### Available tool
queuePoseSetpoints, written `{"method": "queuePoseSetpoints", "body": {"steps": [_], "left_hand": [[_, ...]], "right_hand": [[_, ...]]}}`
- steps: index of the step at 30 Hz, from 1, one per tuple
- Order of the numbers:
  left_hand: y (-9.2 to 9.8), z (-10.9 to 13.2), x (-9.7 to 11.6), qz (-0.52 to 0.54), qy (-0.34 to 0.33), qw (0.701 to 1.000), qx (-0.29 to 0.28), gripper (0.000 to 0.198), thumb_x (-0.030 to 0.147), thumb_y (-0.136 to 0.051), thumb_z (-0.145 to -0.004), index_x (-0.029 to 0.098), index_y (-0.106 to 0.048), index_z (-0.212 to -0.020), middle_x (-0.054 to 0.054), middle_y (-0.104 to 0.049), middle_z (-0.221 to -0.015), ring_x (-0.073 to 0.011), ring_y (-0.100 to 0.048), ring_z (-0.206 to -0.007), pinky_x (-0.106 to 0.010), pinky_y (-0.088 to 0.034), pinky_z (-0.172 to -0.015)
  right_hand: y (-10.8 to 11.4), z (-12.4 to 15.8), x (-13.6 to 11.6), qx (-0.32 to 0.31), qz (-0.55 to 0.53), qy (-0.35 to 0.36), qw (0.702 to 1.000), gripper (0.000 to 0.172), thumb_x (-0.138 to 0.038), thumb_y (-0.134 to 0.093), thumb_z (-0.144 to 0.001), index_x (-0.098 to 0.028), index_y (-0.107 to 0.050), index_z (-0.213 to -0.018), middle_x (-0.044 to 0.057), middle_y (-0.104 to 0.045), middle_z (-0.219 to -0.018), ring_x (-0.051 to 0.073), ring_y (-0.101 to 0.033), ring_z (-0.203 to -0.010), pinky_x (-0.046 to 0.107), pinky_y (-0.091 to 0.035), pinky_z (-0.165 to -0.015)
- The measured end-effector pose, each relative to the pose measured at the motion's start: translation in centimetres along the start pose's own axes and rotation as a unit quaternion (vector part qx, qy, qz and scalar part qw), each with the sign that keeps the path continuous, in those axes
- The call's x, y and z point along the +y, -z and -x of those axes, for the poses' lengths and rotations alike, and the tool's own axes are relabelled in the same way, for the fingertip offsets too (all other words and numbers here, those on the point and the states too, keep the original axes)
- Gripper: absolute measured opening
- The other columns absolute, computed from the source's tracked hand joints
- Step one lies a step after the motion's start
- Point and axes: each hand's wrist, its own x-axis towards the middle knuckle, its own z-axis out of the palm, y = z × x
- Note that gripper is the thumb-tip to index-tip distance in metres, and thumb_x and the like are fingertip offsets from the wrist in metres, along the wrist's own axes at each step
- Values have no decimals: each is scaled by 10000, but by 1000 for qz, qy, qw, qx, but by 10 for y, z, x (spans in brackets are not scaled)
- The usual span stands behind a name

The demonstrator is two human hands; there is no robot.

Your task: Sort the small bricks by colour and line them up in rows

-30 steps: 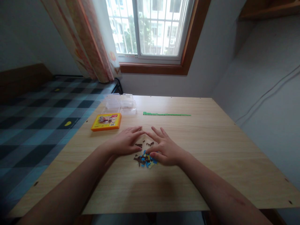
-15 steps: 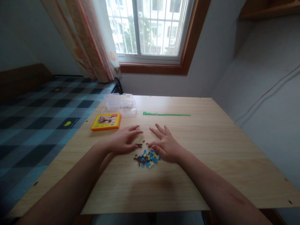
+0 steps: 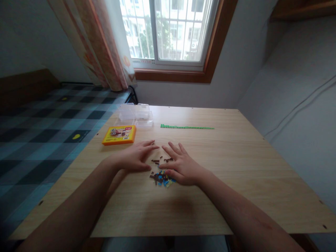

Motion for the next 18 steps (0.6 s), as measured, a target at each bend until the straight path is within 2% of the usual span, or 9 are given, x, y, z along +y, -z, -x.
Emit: {"method": "queuePoseSetpoints", "body": {"steps": [5,7,11,14,18], "left_hand": [[4,4,1,-3,25,999,-35,1099,553,-784,-664,249,-273,-1588,-144,-161,-1674,-337,-178,-1533,-455,-236,-1223],[4,5,1,0,24,999,-37,1085,608,-749,-695,243,-260,-1592,-146,-144,-1676,-344,-163,-1536,-461,-231,-1224],[2,4,1,10,8,1000,-9,934,700,-579,-824,275,-260,-1591,-112,-124,-1684,-333,-179,-1534,-462,-237,-1220],[-4,0,3,0,6,1000,17,896,680,-576,-841,281,-276,-1585,-108,-114,-1686,-328,-182,-1534,-458,-237,-1220],[-11,-6,3,-23,3,999,34,857,653,-584,-851,294,-297,-1574,-104,-151,-1681,-325,-196,-1530,-479,-220,-1221]], "right_hand": [[-3,-5,-8,-19,-1,24,1000,423,-497,-461,-1013,-425,-543,-1422,-14,39,-1694,375,-11,-1546,671,-40,-1192],[-4,-5,-8,-13,-4,37,999,430,-498,-464,-1010,-432,-533,-1429,-25,43,-1693,371,-13,-1547,664,-38,-1196],[-4,0,3,42,-1,13,999,395,-474,-428,-1024,-389,-611,-1364,-21,-58,-1696,347,-26,-1551,661,-59,-1198],[-2,3,8,74,-5,-4,997,386,-475,-400,-1030,-361,-693,-1253,-26,-134,-1689,333,-49,-1552,662,-63,-1198],[0,4,8,98,-9,-8,995,416,-474,-369,-1034,-330,-722,-1202,-10,-200,-1676,321,-78,-1552,637,-59,-1209]]}}
